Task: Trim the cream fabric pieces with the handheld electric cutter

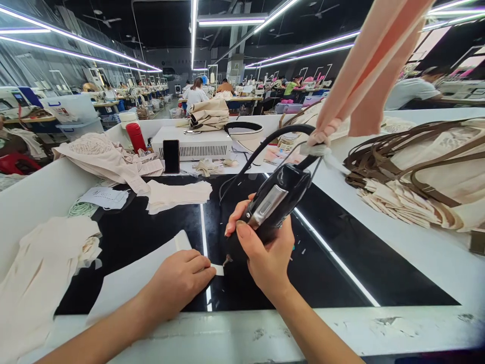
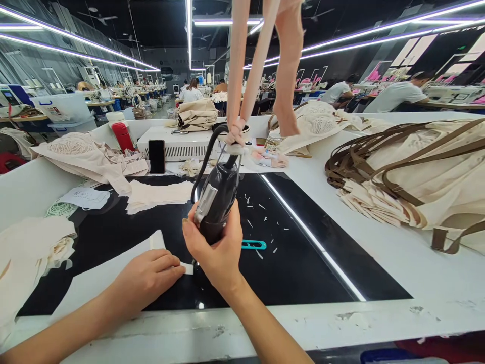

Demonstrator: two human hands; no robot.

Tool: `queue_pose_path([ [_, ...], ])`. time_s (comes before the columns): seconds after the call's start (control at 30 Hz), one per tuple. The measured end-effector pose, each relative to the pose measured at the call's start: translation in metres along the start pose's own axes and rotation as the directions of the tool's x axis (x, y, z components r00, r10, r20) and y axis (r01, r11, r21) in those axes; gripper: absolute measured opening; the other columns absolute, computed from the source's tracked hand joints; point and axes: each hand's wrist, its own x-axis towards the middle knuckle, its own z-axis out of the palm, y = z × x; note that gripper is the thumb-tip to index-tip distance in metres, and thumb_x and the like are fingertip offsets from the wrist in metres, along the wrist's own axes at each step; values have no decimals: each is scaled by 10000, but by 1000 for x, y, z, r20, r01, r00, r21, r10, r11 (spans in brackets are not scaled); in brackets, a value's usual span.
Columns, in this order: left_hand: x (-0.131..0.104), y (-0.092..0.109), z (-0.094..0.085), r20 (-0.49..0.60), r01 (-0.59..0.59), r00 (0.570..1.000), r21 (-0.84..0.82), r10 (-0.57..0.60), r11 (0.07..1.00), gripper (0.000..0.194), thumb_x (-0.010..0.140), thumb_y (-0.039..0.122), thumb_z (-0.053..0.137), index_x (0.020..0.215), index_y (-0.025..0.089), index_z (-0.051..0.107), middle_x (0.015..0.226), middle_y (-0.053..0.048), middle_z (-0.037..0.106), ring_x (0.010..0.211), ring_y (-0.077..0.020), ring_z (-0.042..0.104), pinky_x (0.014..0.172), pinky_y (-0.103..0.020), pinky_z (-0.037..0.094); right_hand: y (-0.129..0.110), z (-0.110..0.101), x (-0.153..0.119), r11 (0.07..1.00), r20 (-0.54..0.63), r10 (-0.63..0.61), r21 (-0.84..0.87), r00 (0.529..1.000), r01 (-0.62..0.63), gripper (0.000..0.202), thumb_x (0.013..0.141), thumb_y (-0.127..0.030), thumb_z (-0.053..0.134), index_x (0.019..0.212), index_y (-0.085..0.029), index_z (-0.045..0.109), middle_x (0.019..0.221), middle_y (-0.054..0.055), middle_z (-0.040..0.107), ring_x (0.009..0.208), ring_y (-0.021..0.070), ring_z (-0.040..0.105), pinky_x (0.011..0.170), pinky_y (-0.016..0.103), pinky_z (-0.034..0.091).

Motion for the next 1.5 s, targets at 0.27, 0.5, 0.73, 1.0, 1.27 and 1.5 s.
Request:
queue_pose_path([
  [0.27,2,1,-2,9,-12,1000,-21,12,1000,178,1007,66,474,1032,164,621,884,-47,662,748,-200,614,649,-327,516,7,-1,-3,1000,47,14,-24,999,-13,252,838,-261,750,958,-267,529,770,-45,641,602,128,590,554,272,550],
  [0.5,3,3,-4,8,-4,1000,-16,4,1000,177,999,59,481,1030,163,620,869,-44,658,741,-202,616,644,-332,515,5,-1,-3,1000,29,1,-18,1000,0,251,835,-242,750,959,-267,533,775,-50,648,599,124,597,547,266,552],
  [0.73,4,3,-2,1,-3,1000,-18,3,1000,190,1004,50,470,1017,160,624,865,-46,657,738,-198,614,644,-318,512,2,-1,-3,1000,24,19,-24,1000,-19,211,843,-196,714,959,-259,549,790,-55,657,579,106,611,555,251,559],
  [1.0,5,1,-3,2,-14,1000,-42,14,999,186,1007,36,477,1011,141,630,880,-44,662,751,-214,608,658,-336,509,-3,-2,-7,999,6,13,39,1000,-13,262,806,-167,729,997,-253,574,767,-61,681,566,100,619,517,227,563],
  [1.27,3,1,3,-12,-5,1000,-40,4,999,183,1037,68,475,1020,145,641,887,-38,664,761,-213,605,650,-347,501,-1,-2,-9,1000,26,2,24,1000,-3,239,831,-132,708,981,-260,573,784,-67,675,571,85,624,535,206,573],
  [1.5,5,-4,-2,-117,53,991,-120,-68,991,193,1095,176,481,1011,171,655,913,-23,707,809,-188,646,722,-317,528,-1,-5,-11,999,31,-14,-29,999,15,229,839,-166,729,988,-257,580,800,-51,681,592,103,642,562,234,590],
])
